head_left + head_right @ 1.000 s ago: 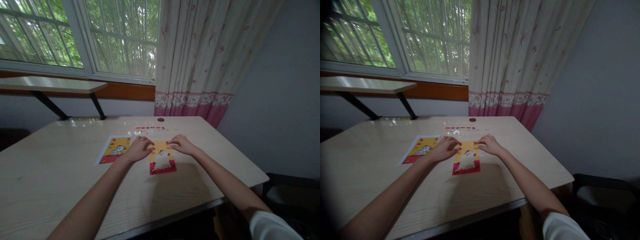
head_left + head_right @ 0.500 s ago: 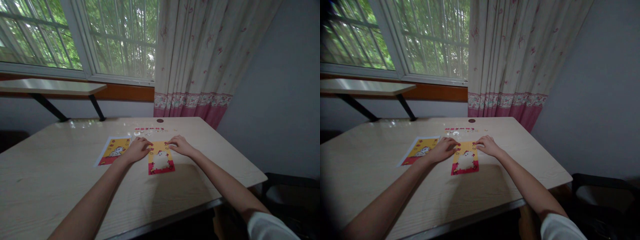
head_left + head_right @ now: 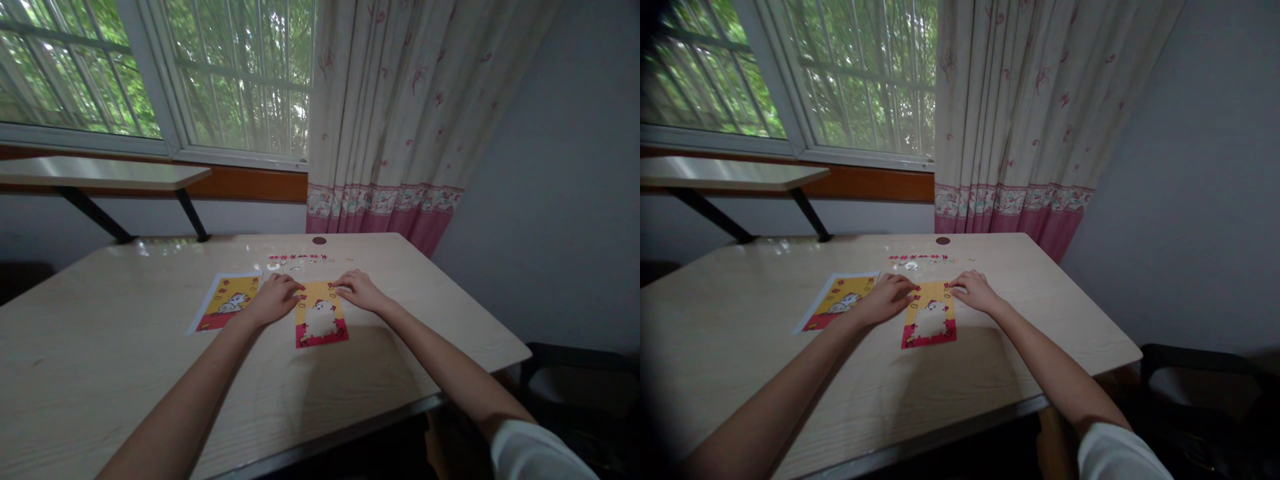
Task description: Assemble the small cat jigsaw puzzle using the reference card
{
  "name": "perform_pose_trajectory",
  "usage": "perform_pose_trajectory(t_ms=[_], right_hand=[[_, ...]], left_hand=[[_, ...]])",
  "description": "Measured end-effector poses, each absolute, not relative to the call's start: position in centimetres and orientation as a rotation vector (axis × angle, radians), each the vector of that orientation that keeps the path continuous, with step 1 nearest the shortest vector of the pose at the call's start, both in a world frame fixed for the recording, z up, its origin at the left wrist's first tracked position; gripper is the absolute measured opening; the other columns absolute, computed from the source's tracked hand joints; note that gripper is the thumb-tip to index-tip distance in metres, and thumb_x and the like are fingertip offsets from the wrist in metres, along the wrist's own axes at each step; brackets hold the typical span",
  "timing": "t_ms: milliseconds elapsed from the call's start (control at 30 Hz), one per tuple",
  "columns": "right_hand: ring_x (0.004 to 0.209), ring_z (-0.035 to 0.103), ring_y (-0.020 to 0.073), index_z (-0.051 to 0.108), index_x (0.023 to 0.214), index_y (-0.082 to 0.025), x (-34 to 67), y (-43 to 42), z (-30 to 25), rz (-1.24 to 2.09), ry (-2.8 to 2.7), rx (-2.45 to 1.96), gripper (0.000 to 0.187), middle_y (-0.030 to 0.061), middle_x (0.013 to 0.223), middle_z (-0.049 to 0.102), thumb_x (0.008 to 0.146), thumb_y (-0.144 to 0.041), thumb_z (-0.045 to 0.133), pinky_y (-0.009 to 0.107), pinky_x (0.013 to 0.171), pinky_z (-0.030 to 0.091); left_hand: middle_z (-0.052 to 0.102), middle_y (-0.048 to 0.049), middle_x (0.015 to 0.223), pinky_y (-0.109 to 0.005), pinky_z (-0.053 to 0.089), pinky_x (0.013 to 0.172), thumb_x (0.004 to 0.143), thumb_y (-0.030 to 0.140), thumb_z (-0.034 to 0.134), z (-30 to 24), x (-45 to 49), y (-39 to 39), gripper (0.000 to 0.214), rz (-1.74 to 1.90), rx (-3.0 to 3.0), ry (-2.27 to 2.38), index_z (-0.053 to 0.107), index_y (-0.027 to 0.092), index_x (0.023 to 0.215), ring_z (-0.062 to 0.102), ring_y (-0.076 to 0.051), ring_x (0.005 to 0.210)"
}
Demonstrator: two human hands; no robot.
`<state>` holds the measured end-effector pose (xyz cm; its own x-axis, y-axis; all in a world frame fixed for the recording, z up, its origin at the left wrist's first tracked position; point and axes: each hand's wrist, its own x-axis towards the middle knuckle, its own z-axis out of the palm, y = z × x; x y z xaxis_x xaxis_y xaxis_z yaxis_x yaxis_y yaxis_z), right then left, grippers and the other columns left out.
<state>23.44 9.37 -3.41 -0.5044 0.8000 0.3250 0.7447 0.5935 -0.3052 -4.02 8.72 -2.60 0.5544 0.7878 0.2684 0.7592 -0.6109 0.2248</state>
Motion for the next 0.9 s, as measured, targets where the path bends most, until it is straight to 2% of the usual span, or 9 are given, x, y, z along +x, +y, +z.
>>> perform_pose_trajectory(t_ms=[433,667,900], right_hand=[[0.096,0.054,0.0196,0.067,0.105,-0.022,23.5,9.6,-3.7,0.194,-2.393,-1.219,0.026,0.0062,0.099,0.066,0.086,-0.037,0.059,0.033,0.086,0.034],[0.096,0.054,0.0196,0.068,0.104,-0.023,23.4,9.4,-3.5,0.224,-2.374,-1.235,0.024,0.0055,0.099,0.066,0.086,-0.035,0.058,0.033,0.087,0.035],[0.098,0.055,0.0193,0.066,0.105,-0.021,23.7,9.9,-3.4,0.210,-2.320,-1.300,0.023,0.0060,0.103,0.066,0.086,-0.031,0.057,0.034,0.088,0.037]], left_hand=[[0.063,-0.0085,0.105,-0.040,0.038,0.090,0.088,0.038,0.046,-2.6,-4.0,8.7,0.033,0.491,2.711,1.373,0.065,0.020,0.107,0.051,-0.025,0.102],[0.060,-0.0105,0.111,-0.042,0.040,0.085,0.091,0.032,0.036,-1.9,-4.2,8.2,0.035,0.445,2.687,1.716,0.061,0.019,0.112,0.048,-0.028,0.103],[0.061,-0.0125,0.106,-0.044,0.040,0.081,0.091,0.027,0.033,-1.5,-4.1,7.8,0.035,0.395,2.680,1.832,0.065,0.020,0.101,0.047,-0.030,0.103]])
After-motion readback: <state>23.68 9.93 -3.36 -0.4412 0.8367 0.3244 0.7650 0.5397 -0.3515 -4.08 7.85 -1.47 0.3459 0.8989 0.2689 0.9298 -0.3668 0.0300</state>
